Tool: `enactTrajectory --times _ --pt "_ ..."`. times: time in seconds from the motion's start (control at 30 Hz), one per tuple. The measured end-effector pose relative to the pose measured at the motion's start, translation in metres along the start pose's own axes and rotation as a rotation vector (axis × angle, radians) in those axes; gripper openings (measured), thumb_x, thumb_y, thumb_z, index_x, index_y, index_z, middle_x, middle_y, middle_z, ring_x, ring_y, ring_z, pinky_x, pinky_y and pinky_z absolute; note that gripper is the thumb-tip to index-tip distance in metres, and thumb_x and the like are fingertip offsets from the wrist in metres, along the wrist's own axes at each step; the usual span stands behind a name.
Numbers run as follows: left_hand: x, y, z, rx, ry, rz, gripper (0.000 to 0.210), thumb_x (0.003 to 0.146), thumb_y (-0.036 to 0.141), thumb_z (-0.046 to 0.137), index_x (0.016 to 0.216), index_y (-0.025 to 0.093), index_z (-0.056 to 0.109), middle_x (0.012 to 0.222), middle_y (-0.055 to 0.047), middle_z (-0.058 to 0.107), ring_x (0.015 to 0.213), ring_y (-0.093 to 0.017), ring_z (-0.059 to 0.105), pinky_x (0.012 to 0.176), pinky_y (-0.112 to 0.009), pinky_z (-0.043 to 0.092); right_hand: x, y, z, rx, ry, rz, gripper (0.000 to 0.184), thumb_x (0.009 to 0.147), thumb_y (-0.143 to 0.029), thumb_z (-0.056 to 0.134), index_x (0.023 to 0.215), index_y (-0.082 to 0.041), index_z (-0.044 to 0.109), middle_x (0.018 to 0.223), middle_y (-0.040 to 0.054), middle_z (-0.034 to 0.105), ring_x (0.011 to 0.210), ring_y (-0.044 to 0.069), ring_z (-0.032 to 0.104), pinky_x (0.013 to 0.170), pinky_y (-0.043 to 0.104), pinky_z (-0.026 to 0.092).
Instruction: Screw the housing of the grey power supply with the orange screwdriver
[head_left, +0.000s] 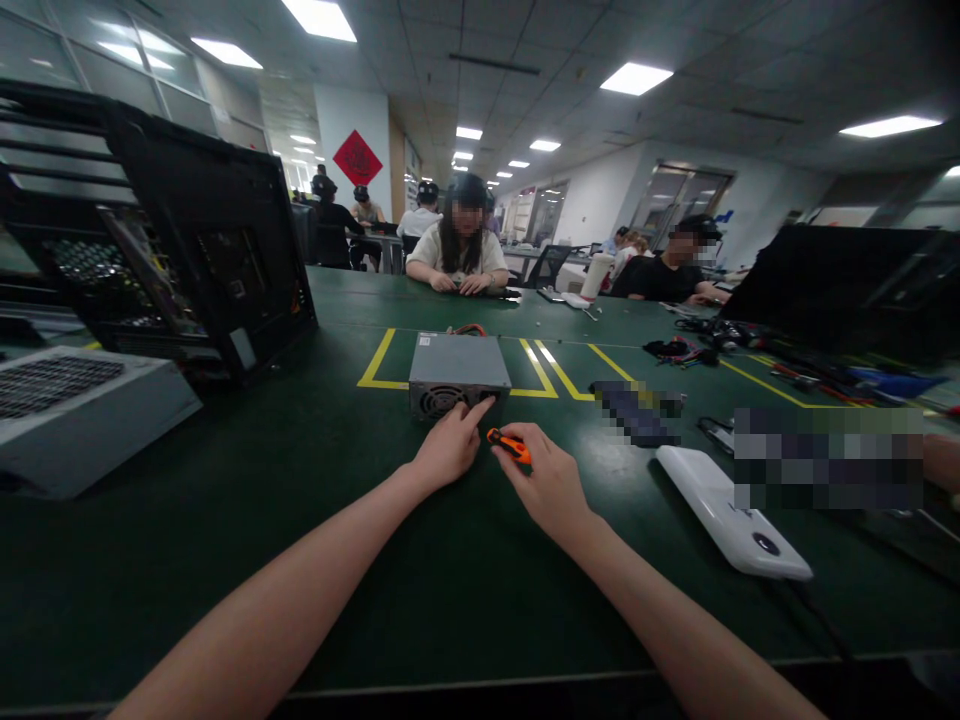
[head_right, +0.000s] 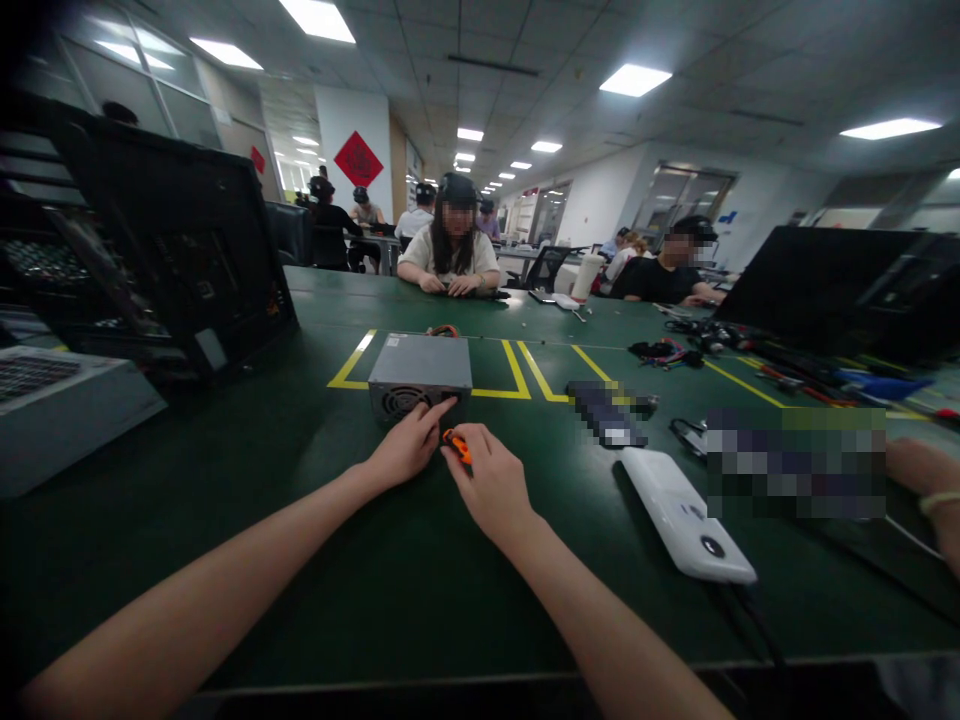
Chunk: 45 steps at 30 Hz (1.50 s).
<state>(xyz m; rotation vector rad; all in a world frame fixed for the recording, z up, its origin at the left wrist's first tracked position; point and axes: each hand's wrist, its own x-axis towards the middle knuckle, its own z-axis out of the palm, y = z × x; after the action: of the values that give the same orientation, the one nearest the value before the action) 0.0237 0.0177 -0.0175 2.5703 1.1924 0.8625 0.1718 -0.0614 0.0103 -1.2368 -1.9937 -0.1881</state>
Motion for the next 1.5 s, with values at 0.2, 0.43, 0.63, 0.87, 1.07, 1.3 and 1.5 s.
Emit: enactTrajectory --times 0.2,0.43,0.63,0.87,1.07,1.3,1.5 --pt "0.002 -0.002 0.001 -0.033 -0.012 -0.027 0.056 0.082 0.016 0.036 0.136 0.026 0.025 0.097 -0.006 0.045 0.085 -0.016 0.049 0.078 -0.029 0.042 -0.005 -0.002 -0.013 -0.014 0.095 -0.089 0.014 0.083 -0.018 0.049 0.097 -0.020 0.050 0.091 0.0058 0.064 0.079 0.016 0.063 0.067 0.026 0.051" --pt "0.003 -0.002 0.000 -0.075 -0.020 -0.055 0.059 0.078 0.009 0.037 0.134 0.028 0.028 0.095 -0.004 0.046 0.081 -0.015 0.049 0.079 -0.028 0.041 -0.008 0.002 -0.027 0.007 0.329 -0.187 0.022 0.073 -0.008 0.055 0.090 -0.021 0.052 0.092 0.0064 0.065 0.083 0.017 0.064 0.071 0.030 0.052" --pt "0.003 -0.003 0.001 -0.076 -0.028 -0.065 0.060 0.077 0.008 0.038 0.133 0.028 0.029 0.094 -0.004 0.046 0.082 -0.015 0.049 0.080 -0.028 0.042 -0.009 0.003 -0.025 -0.016 0.299 -0.200 0.022 0.073 -0.009 0.054 0.090 -0.022 0.052 0.093 0.0071 0.066 0.082 0.018 0.064 0.069 0.031 0.052" --pt "0.002 -0.003 0.001 -0.079 -0.016 -0.049 0.059 0.078 0.009 0.038 0.133 0.027 0.029 0.093 -0.004 0.046 0.080 -0.015 0.049 0.078 -0.028 0.042 -0.007 0.003 -0.025 -0.040 0.295 -0.194 0.020 0.073 -0.008 0.054 0.088 -0.021 0.051 0.091 0.0070 0.066 0.081 0.017 0.064 0.070 0.030 0.052" --pt "0.002 -0.003 0.000 -0.082 -0.025 -0.043 0.060 0.077 0.009 0.039 0.134 0.027 0.028 0.094 -0.004 0.047 0.082 -0.015 0.049 0.080 -0.029 0.042 -0.007 0.005 -0.022 -0.041 0.283 -0.179 0.019 0.074 -0.008 0.054 0.088 -0.021 0.051 0.092 0.0071 0.066 0.083 0.017 0.063 0.071 0.030 0.051" --pt "0.002 -0.002 0.000 -0.078 -0.029 -0.049 0.061 0.077 0.008 0.038 0.134 0.027 0.028 0.093 -0.004 0.047 0.082 -0.015 0.049 0.080 -0.029 0.042 -0.006 0.006 -0.022 -0.035 0.280 -0.180 0.018 0.075 -0.009 0.053 0.088 -0.021 0.052 0.093 0.0074 0.065 0.084 0.017 0.063 0.072 0.030 0.051" --pt "0.002 -0.002 0.000 -0.069 -0.035 -0.060 0.061 0.077 0.007 0.039 0.134 0.027 0.028 0.093 -0.004 0.047 0.083 -0.015 0.049 0.081 -0.030 0.041 -0.009 0.006 -0.019 -0.076 0.210 -0.206 0.013 0.077 -0.015 0.053 0.089 -0.021 0.054 0.098 0.0077 0.064 0.084 0.018 0.062 0.071 0.031 0.050"
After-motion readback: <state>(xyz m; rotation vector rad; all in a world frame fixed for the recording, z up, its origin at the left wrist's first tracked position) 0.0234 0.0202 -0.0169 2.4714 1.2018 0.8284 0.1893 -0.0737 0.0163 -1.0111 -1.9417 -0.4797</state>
